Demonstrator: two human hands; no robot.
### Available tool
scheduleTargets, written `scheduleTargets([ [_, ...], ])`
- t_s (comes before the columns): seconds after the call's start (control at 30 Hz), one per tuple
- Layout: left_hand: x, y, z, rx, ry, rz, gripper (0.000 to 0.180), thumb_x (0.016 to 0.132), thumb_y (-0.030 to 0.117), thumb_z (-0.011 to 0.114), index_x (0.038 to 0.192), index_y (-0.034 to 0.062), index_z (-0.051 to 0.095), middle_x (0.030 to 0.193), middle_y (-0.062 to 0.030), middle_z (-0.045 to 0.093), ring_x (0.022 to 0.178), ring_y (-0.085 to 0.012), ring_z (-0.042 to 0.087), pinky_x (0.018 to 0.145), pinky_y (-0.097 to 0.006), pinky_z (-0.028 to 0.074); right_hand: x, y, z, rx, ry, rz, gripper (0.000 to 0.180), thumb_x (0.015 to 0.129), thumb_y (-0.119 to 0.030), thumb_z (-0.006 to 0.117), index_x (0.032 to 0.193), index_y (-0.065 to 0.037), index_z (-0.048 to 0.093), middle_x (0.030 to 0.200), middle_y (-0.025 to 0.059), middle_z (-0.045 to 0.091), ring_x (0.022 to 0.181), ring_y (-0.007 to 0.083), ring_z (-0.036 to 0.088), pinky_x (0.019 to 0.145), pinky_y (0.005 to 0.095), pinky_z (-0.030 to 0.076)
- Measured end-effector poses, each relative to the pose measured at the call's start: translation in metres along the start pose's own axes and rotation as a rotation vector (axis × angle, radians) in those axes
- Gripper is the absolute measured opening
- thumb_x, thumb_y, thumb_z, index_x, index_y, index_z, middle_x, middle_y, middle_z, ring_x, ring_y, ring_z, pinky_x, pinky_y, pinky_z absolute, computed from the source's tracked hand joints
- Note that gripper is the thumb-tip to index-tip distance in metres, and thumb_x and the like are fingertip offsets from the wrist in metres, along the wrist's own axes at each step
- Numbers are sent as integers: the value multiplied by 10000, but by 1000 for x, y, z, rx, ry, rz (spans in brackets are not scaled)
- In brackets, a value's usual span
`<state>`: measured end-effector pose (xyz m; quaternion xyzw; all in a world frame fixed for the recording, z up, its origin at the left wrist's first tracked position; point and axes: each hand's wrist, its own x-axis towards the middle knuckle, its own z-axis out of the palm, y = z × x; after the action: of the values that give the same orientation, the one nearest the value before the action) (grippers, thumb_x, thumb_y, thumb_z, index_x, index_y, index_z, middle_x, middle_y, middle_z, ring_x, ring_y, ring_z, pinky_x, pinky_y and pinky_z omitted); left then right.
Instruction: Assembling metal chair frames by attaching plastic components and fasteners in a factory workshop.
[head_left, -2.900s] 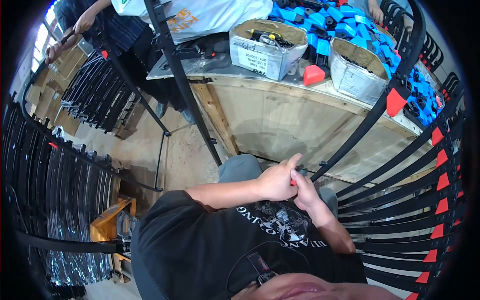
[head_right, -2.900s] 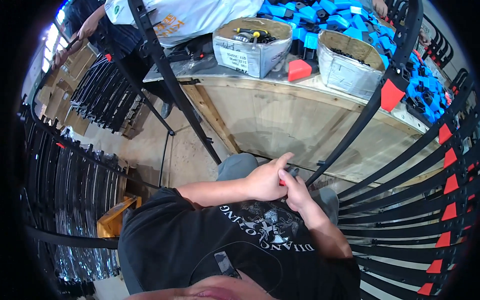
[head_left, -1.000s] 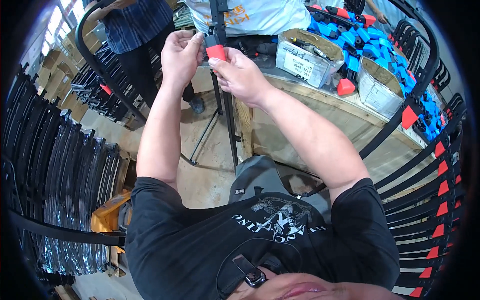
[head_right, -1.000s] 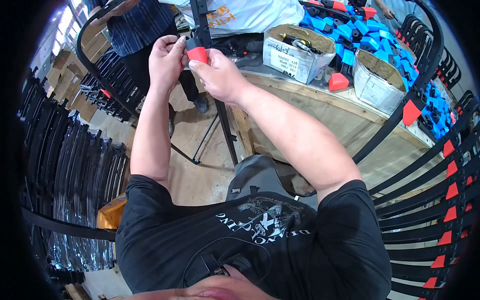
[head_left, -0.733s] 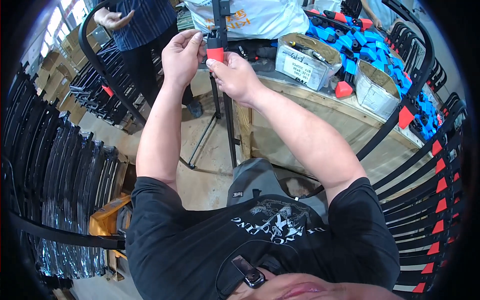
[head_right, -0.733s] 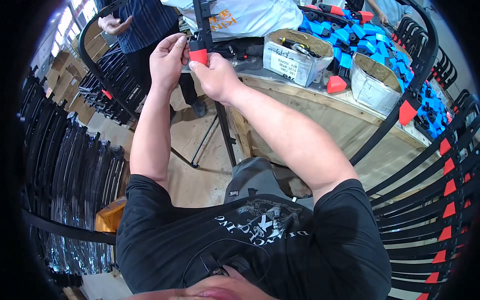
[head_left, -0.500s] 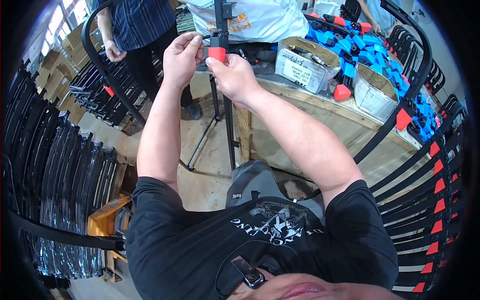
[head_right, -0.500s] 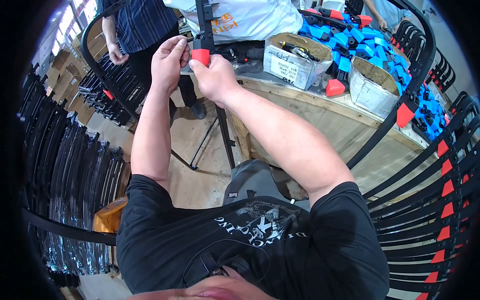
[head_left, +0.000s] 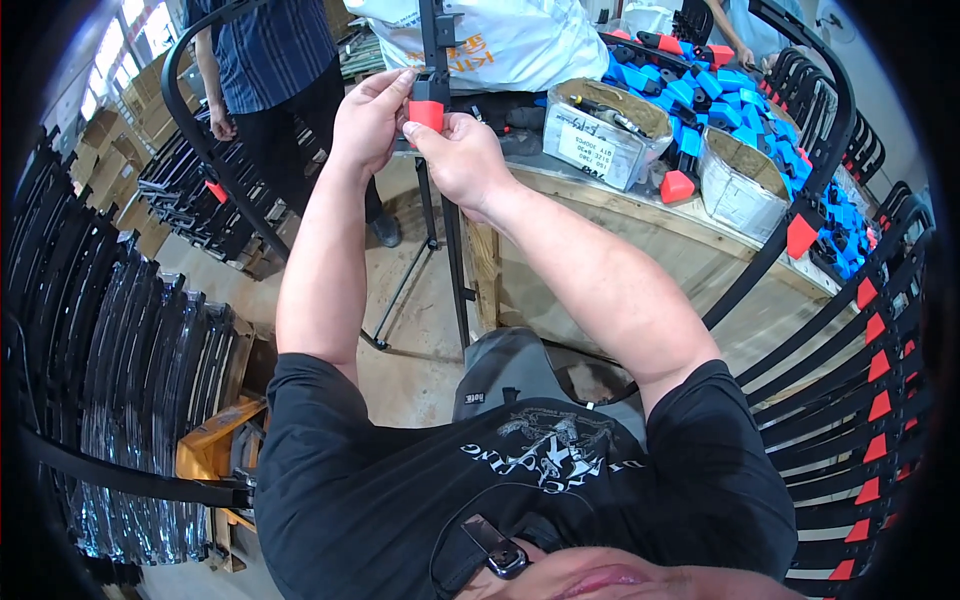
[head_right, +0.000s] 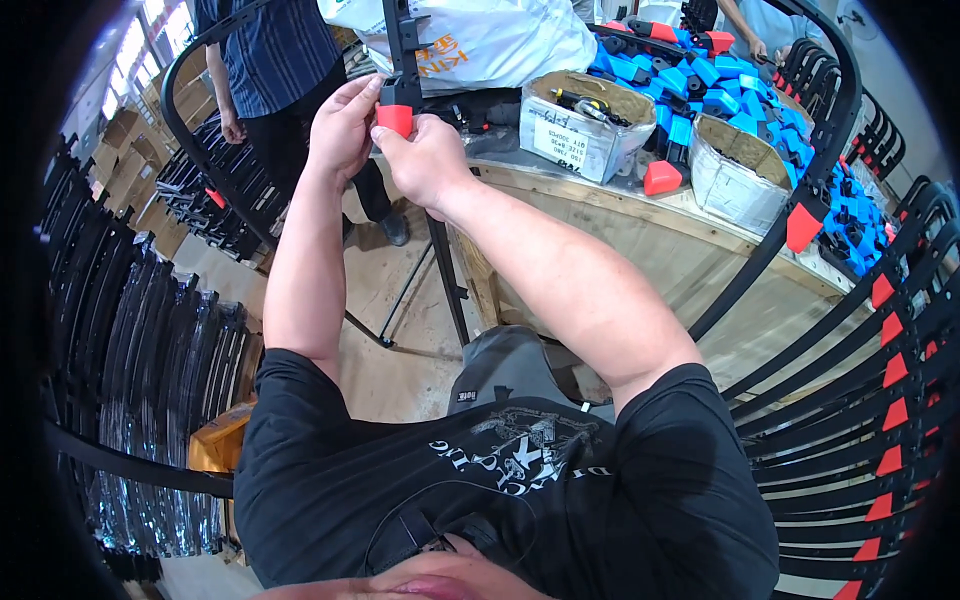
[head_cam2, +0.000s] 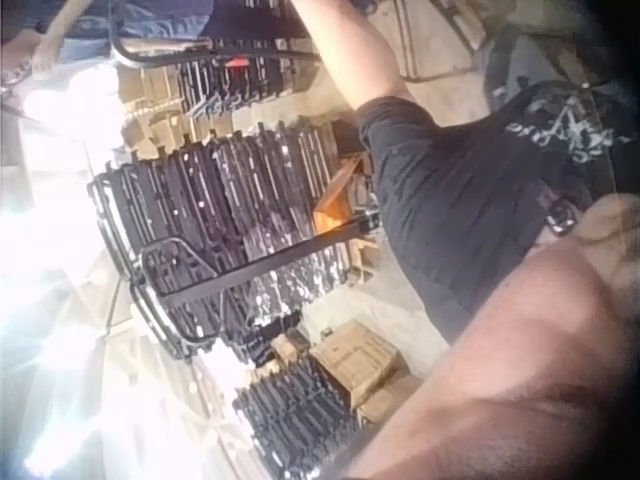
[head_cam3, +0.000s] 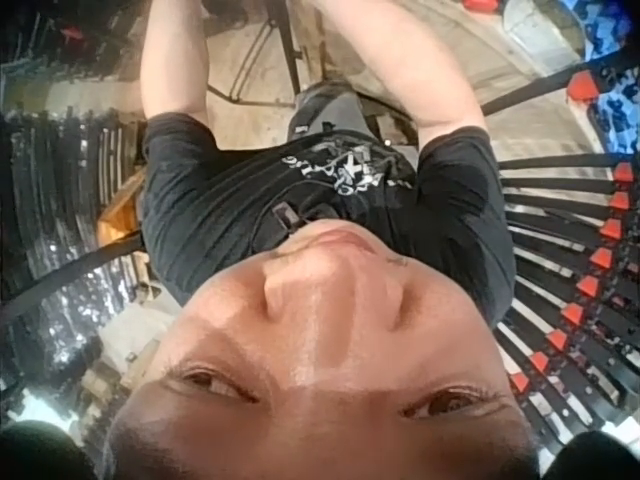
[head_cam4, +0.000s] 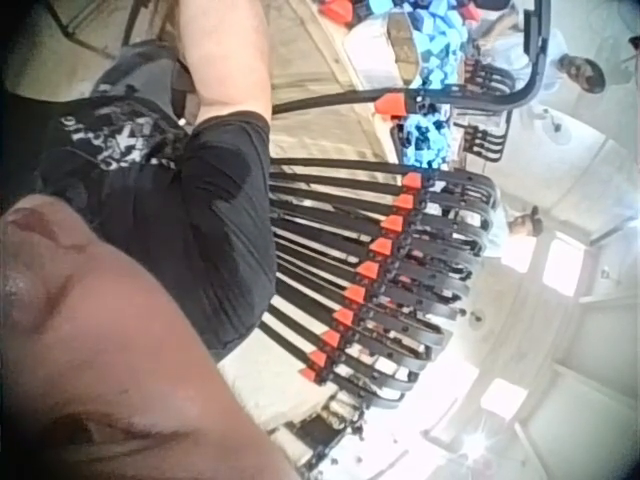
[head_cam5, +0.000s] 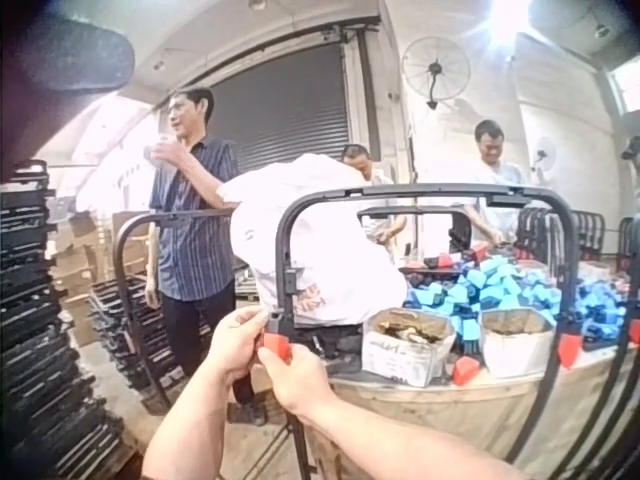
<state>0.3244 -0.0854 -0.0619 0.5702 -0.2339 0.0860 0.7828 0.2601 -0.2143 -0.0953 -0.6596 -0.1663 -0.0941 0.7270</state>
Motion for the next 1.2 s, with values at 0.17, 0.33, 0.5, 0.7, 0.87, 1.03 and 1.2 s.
scheduleTargets([
  [0.17, -22, 9, 16, 2, 287, -81, 326, 966, 173, 709, 1173, -77, 681, 933, -54, 696, 705, -87, 586, 613, -241, 483, -4, -5, 1, 73, -43, -23, 220, 992, -168, 619, 1083, 18, 694, 994, 56, 702, 877, 87, 604, 795, 270, 469],
  [0.33, -44, 3, 30, -17, 285, 23, 421, 986, 139, 637, 1324, -106, 590, 1131, -121, 699, 801, -117, 633, 742, -260, 515, 8, 0, -6, 4, -64, 3, 193, 971, -124, 619, 1073, 13, 711, 1001, 63, 715, 899, 98, 615, 823, 278, 471],
  [0.5, -40, 8, 22, -107, 194, 12, 477, 973, 104, 612, 1395, -103, 530, 1316, -172, 637, 1148, -185, 608, 976, -293, 468, 17, 2, -7, -46, -62, -29, 206, 928, -182, 673, 980, 9, 730, 910, 105, 726, 831, 145, 648, 783, 325, 491],
  [0.7, -51, 7, 29, 38, 162, 86, 535, 967, 93, 618, 1454, -80, 475, 1418, -203, 563, 1251, -207, 574, 1032, -312, 461, 15, 1, -10, -77, -34, -3, 240, 881, -237, 720, 878, 2, 745, 829, 155, 734, 776, 208, 687, 749, 373, 515],
  [0.87, -50, 15, 27, 168, 185, 64, 562, 939, 85, 666, 1435, -104, 480, 1396, -208, 579, 1206, -215, 601, 1005, -316, 485, 14, -6, -14, -180, -106, 47, 221, 958, -207, 665, 986, 2, 732, 909, 40, 699, 828, 89, 581, 773, 298, 470],
  [1.03, -47, 13, 25, 172, 157, 84, 529, 935, 71, 676, 1406, -108, 512, 1315, -195, 633, 1081, -188, 657, 912, -297, 529, 15, -4, -15, -195, -106, 4, 221, 949, -215, 673, 965, -4, 737, 892, 41, 701, 812, 88, 580, 754, 298, 466],
  [1.2, -50, 14, 34, 150, 154, 57, 512, 943, 72, 667, 1402, -103, 521, 1280, -188, 648, 1027, -171, 663, 879, -293, 538, 19, 0, -15, -198, -64, 2, 253, 899, -241, 681, 892, 5, 737, 820, 106, 704, 765, 172, 634, 726, 347, 491],
])
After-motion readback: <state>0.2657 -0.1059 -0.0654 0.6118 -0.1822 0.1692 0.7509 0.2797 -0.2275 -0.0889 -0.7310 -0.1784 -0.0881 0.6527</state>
